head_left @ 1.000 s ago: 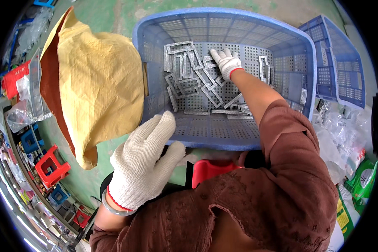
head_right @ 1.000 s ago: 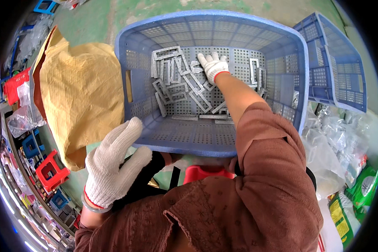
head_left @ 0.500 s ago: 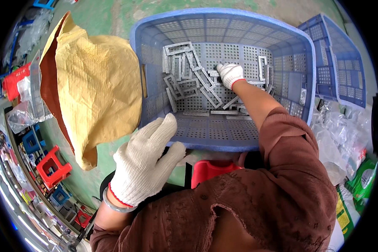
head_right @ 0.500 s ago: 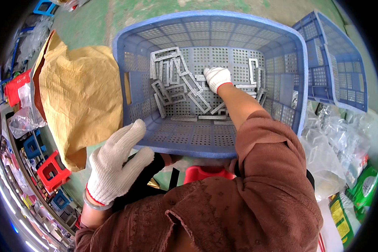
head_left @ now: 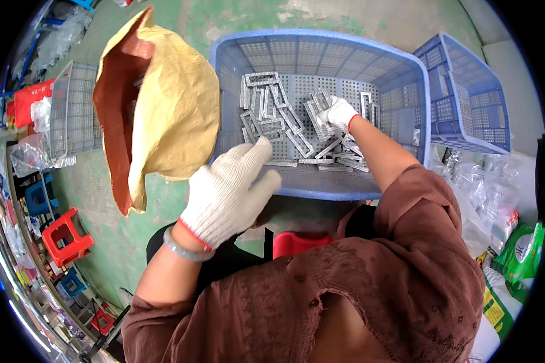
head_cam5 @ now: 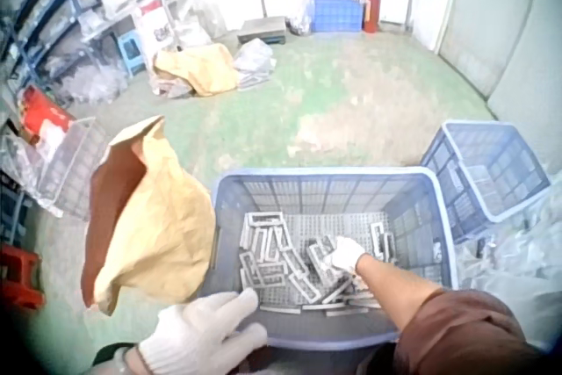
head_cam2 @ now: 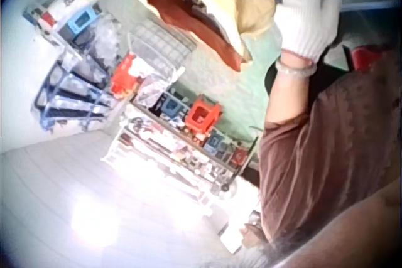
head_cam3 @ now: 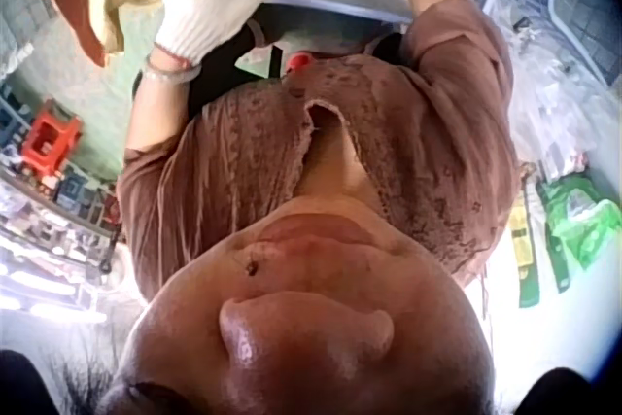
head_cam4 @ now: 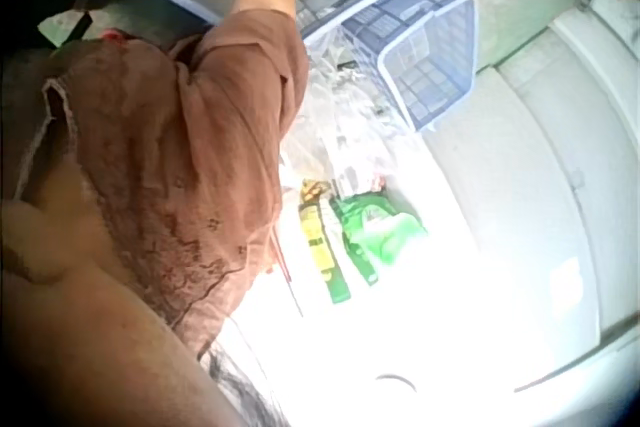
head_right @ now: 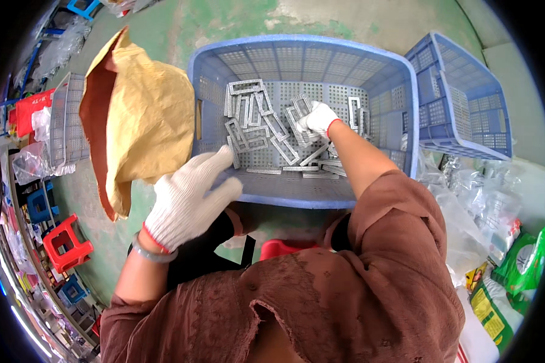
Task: The person sits on the floor and sorts small rectangular metal parts from a blue crate into a cloth bag. They pick up handfuls of parts, inspect them, and transfer them into the bag, occasionally adjusting the camera.
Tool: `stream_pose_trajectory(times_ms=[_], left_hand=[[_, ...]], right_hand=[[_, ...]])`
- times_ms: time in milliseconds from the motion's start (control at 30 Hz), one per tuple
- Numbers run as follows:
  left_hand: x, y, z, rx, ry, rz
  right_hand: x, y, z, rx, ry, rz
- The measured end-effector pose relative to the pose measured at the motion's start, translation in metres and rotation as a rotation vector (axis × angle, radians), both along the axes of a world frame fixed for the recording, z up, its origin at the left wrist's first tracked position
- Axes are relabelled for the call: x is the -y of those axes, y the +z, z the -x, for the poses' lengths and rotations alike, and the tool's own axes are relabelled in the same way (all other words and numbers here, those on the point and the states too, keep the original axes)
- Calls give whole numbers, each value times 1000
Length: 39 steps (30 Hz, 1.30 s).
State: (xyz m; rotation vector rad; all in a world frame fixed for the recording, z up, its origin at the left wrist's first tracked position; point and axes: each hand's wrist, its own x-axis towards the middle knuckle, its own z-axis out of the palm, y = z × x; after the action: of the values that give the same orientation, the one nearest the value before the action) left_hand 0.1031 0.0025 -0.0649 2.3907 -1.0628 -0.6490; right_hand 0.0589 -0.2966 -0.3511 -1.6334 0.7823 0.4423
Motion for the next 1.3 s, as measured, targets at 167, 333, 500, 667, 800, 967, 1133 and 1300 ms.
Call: stream_pose_trajectory(times_ms=[167,333,500,667,800,967,1133,1300], left_hand=[[23,-1,7,13,35,-249],[33,-18,19,-9,195,96],[49,-23,37,-335,195,719],[37,-13,53,-152,214,782],[27,-7,51,37,95,774],[25,-2,64,-30,37,892],[23,4,72,-129,70,900],[19,0,62,-131,82,827]], right_hand=[[-28,63,-6,455,-333,-365],[-53,169,-6,667,-390,-584],[-89,251,35,835,-502,-548],[-96,282,93,871,-402,-561],[-85,274,131,885,-417,-744],[-72,271,146,907,-351,-752],[-69,278,150,897,-418,-857],[-66,279,146,873,-455,-832]])
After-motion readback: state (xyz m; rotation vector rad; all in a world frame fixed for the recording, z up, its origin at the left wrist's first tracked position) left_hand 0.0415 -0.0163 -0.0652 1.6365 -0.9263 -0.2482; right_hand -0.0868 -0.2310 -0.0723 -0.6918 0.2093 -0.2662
